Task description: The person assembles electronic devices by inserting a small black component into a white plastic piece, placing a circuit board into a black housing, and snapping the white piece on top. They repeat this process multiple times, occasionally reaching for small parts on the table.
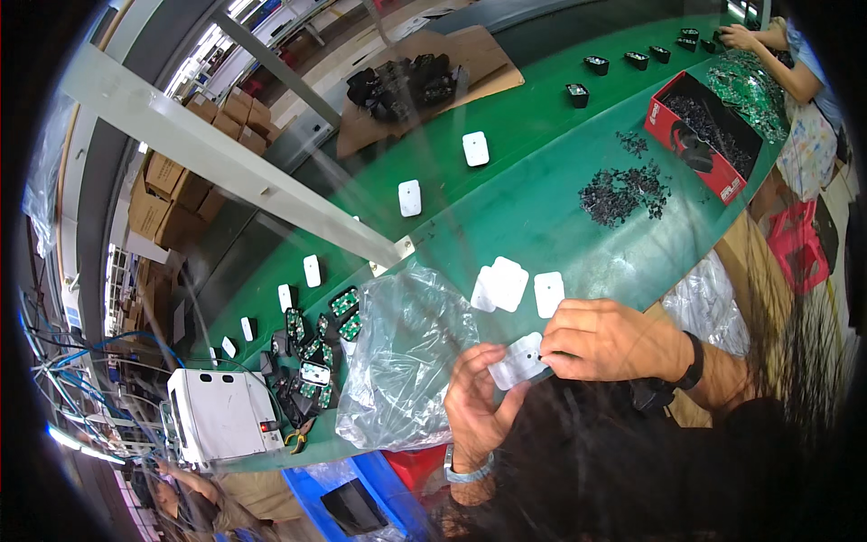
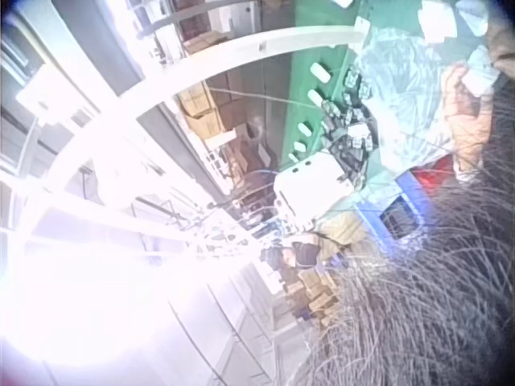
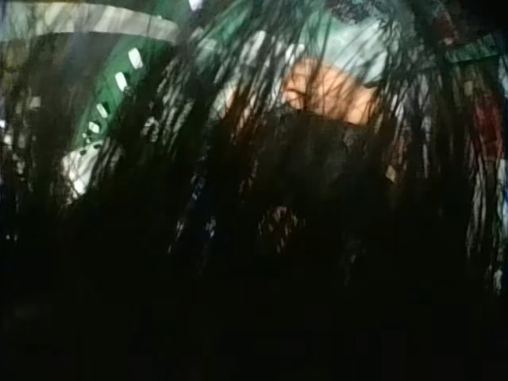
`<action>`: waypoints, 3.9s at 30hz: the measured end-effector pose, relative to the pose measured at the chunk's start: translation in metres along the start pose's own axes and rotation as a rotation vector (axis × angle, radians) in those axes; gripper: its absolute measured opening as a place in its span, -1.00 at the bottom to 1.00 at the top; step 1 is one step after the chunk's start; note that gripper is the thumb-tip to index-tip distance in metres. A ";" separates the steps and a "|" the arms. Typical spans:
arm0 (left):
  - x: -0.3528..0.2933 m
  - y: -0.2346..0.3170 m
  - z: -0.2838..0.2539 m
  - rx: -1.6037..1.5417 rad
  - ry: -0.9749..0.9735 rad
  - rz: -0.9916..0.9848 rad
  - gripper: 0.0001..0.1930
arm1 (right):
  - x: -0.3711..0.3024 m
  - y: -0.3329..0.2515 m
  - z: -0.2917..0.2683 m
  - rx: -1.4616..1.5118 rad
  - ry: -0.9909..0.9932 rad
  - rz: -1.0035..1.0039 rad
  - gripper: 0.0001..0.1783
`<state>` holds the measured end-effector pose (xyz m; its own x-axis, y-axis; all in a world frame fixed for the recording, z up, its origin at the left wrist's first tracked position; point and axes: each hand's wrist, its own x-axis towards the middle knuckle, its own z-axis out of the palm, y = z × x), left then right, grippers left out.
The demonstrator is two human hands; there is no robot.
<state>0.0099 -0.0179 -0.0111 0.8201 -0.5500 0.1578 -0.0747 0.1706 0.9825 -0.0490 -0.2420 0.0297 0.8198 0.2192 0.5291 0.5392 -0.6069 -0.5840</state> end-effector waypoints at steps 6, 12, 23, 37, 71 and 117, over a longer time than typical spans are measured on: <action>-0.014 0.002 -0.001 0.160 0.079 0.157 -0.45 | 0.008 -0.009 0.014 -0.150 0.047 -0.051 -0.84; -0.020 0.007 0.008 0.256 0.163 0.275 -0.48 | 0.013 -0.021 0.023 -0.157 0.009 -0.028 -0.85; -0.023 0.009 0.016 0.523 0.251 0.300 -0.56 | 0.018 -0.030 0.020 -0.341 -0.138 -0.004 -0.77; -0.019 0.005 0.009 0.028 0.242 0.099 -0.47 | 0.021 -0.007 0.030 0.527 -0.004 0.596 -0.60; 0.014 -0.039 -0.030 -0.595 0.143 -0.399 -0.81 | 0.082 0.350 -0.132 -0.474 0.206 0.649 -0.59; -0.022 -0.028 0.015 -0.435 0.095 -0.245 -0.42 | -0.005 -0.015 0.024 0.268 -0.057 0.422 -0.56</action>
<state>-0.0146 -0.0228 -0.0410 0.8337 -0.5429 -0.1013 0.3528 0.3823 0.8540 -0.0565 -0.2156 0.0216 0.9823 0.0430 0.1822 0.1826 -0.4359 -0.8813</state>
